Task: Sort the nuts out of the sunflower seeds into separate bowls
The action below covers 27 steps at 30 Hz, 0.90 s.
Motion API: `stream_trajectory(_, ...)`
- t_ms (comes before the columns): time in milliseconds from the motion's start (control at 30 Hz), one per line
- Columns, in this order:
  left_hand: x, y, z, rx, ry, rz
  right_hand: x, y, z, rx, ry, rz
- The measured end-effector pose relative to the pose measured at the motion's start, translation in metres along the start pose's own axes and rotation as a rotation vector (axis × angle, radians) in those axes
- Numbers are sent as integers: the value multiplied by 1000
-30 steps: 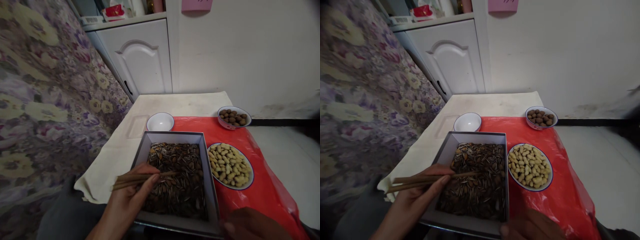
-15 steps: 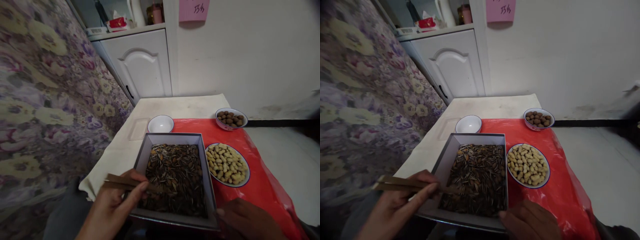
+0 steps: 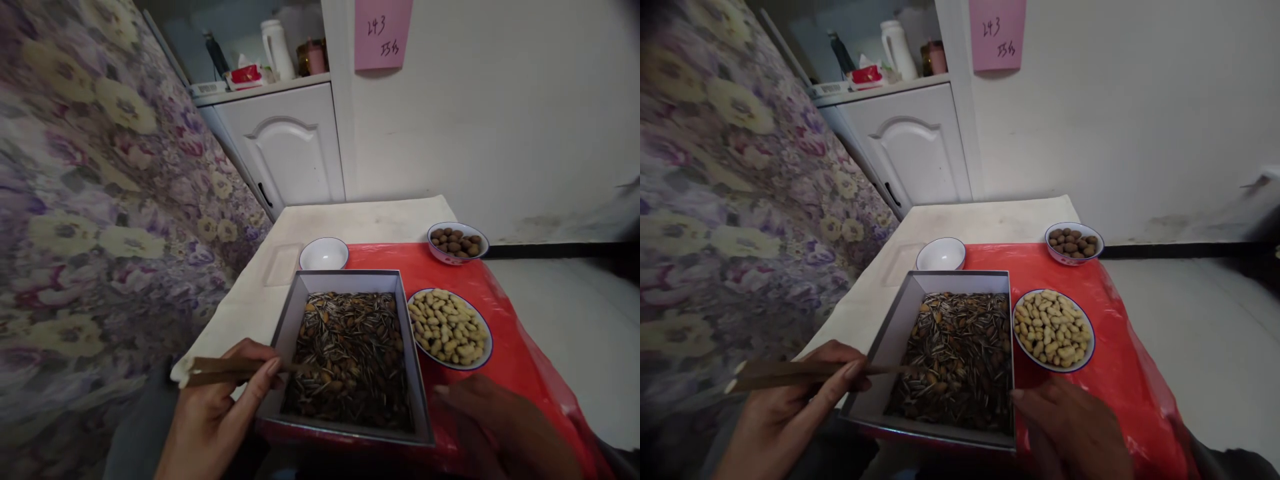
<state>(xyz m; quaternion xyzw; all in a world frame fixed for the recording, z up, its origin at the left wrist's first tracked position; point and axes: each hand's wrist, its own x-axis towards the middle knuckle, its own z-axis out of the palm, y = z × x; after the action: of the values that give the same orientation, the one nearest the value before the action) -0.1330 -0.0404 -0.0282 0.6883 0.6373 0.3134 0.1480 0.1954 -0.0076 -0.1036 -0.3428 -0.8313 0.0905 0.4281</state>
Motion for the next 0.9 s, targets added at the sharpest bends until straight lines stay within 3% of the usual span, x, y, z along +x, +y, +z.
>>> stream_trajectory(100, -5, -4, -2, 28, 88, 41, -5, 9, -4, -99, 102, 51)
stream_trajectory(233, -8, -6, 5, 59, 163, 117, -6, 23, -15, -90, 277, 462)
stream_trajectory(367, -9, -5, 18, 59, 95, 254, -3, 37, -30, 116, 394, 765)
stream_trajectory(500, -18, -9, 36, 5, 21, 354, -4, 50, -37, 238, 407, 853)
stream_trajectory(667, -27, -29, 53, -69, -95, 414, -19, 78, -28, 336, 391, 925)
stream_trajectory(767, -27, -42, 60, -35, -82, 461, -29, 94, -17, 496, 375, 1037)
stream_trajectory(900, -27, -45, 68, 35, -45, 388, -34, 95, 0, 634, 335, 1125)
